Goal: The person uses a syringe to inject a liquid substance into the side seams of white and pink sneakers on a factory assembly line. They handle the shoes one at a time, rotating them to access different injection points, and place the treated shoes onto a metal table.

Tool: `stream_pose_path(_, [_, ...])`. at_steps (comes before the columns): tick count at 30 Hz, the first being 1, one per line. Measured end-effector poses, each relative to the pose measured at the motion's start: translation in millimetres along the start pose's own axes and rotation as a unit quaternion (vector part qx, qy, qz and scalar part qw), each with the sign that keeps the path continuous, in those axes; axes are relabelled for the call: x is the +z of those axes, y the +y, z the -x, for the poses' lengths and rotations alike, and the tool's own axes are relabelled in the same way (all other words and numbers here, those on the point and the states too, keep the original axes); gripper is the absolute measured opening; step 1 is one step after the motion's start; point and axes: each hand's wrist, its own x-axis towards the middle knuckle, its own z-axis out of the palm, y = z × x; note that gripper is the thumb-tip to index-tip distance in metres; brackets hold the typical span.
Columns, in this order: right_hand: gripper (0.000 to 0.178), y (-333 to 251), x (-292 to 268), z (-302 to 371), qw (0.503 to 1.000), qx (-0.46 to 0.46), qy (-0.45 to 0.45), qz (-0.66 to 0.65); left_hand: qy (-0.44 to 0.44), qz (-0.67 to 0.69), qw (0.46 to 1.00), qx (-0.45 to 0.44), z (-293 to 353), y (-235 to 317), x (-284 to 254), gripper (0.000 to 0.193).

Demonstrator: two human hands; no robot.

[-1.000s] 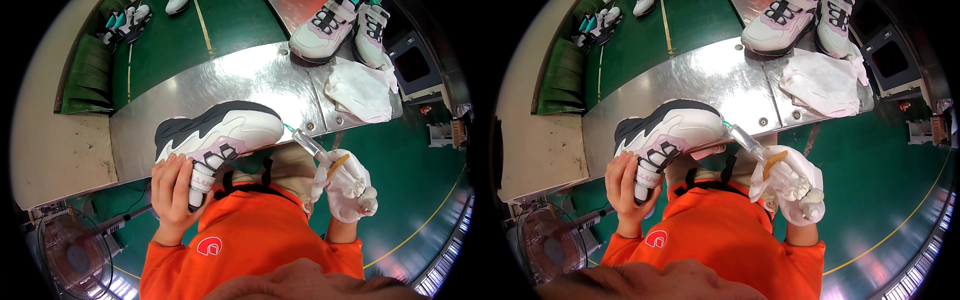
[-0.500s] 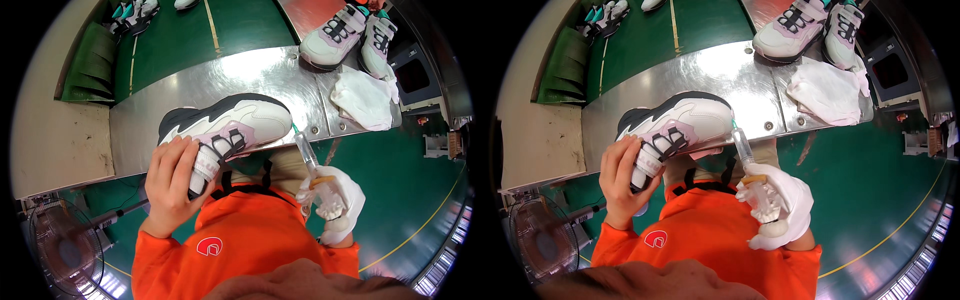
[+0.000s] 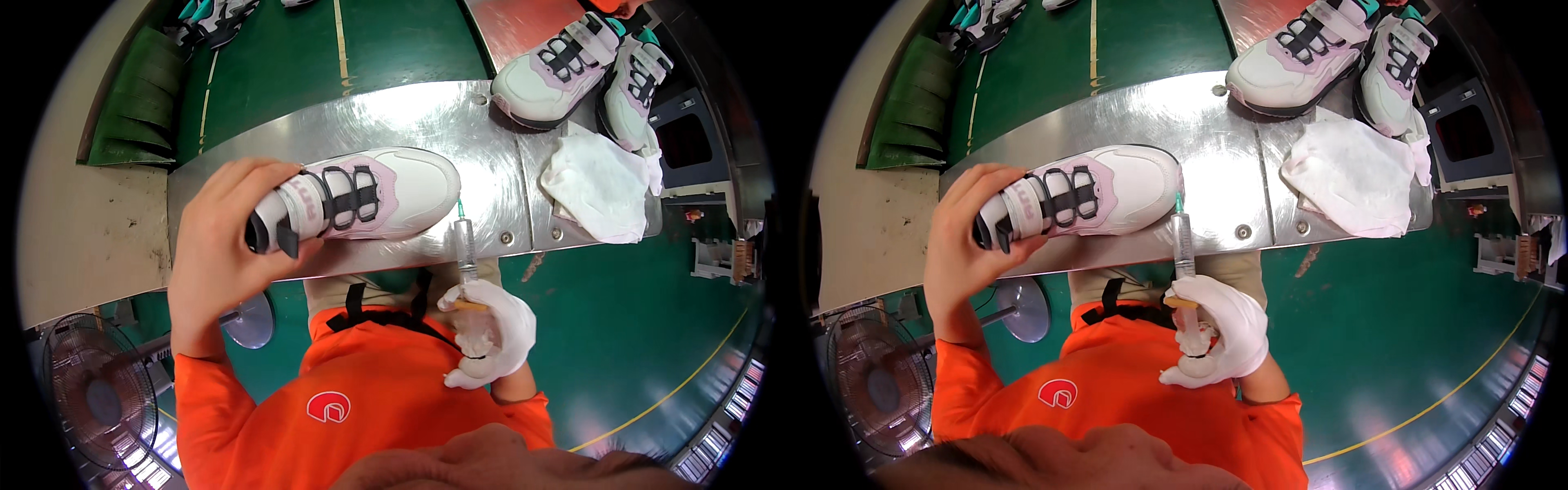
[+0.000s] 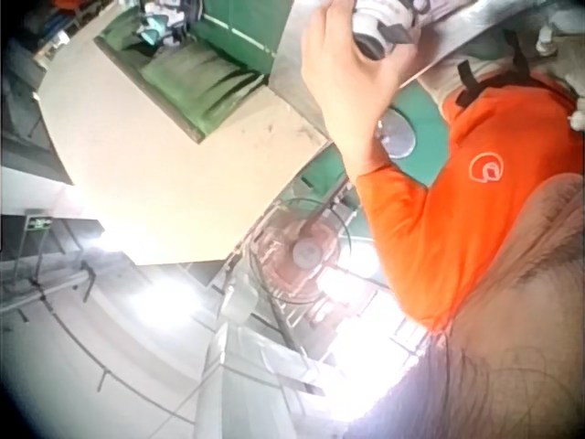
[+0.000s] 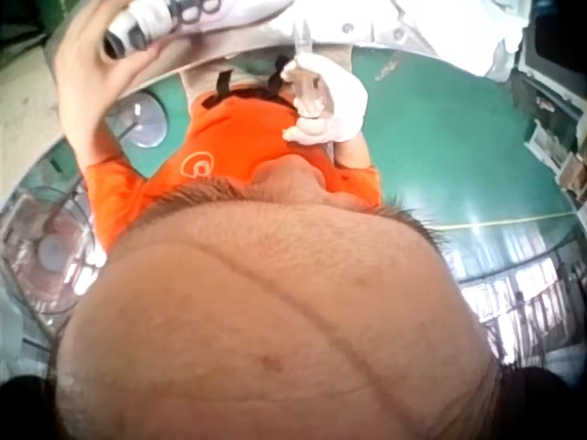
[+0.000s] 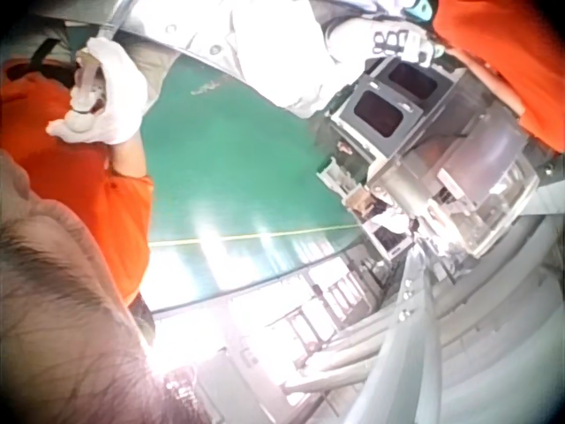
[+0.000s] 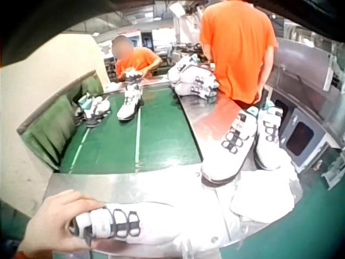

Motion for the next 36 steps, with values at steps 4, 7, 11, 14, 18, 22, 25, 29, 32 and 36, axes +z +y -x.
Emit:
stream_pose_path(4, [0.085, 24.6, 7.3, 1.8, 0.997, -0.010, -0.002, -0.070, -0.065, 0.052, 0.996, -0.025, -25.5, -10.4, -3.1, 0.052])
stream_pose_path(7, [0.085, 36.8, 12.8, 8.9, 0.993, 0.017, -0.014, -0.117, -0.108, 0.079, 0.990, -0.053, -34.8, -18.1, -5.6, 0.055])
stream_pose_path(11, [0.084, 41.2, 13.5, 15.7, 0.991, 0.034, -0.020, -0.131, -0.201, 0.046, 0.978, -0.009, -48.7, -25.1, -16.6, 0.066])
stream_pose_path(14, [0.083, 41.1, 14.0, 17.7, 0.988, 0.050, -0.024, -0.146, -0.336, 0.095, 0.936, 0.054, -76.7, -34.5, -30.9, 0.081])
stream_pose_path(18, [0.084, 37.6, 15.8, 15.2, 0.991, 0.028, -0.021, -0.126, -0.443, 0.154, 0.880, 0.075, -125.1, -36.0, -32.3, 0.092])
stream_pose_path(22, [0.086, 40.4, 16.4, 18.6, 0.995, 0.029, 0.012, -0.099, -0.500, 0.122, 0.854, 0.074, -173.1, -12.9, 46.5, 0.069])
stream_pose_path(25, [0.088, 41.1, 18.6, 30.0, 0.990, 0.068, 0.027, -0.119, -0.578, 0.133, 0.798, 0.103, -174.1, -7.6, 92.0, 0.056])
stream_pose_path(29, [0.097, 21.4, 6.6, 26.6, 0.931, 0.221, 0.069, -0.282, -0.550, 0.175, 0.807, 0.124, -162.5, -2.5, 81.7, 0.049])
stream_pose_path(32, [0.102, -0.4, -22.6, -4.1, 0.923, 0.090, -0.019, -0.373, -0.420, 0.222, 0.870, 0.131, -142.4, 5.3, 37.8, 0.043])
stream_pose_path(36, [0.105, -28.7, -43.4, -74.3, 0.906, -0.073, -0.169, -0.380, -0.195, 0.370, 0.901, 0.117, -100.4, -1.5, -29.3, 0.044])
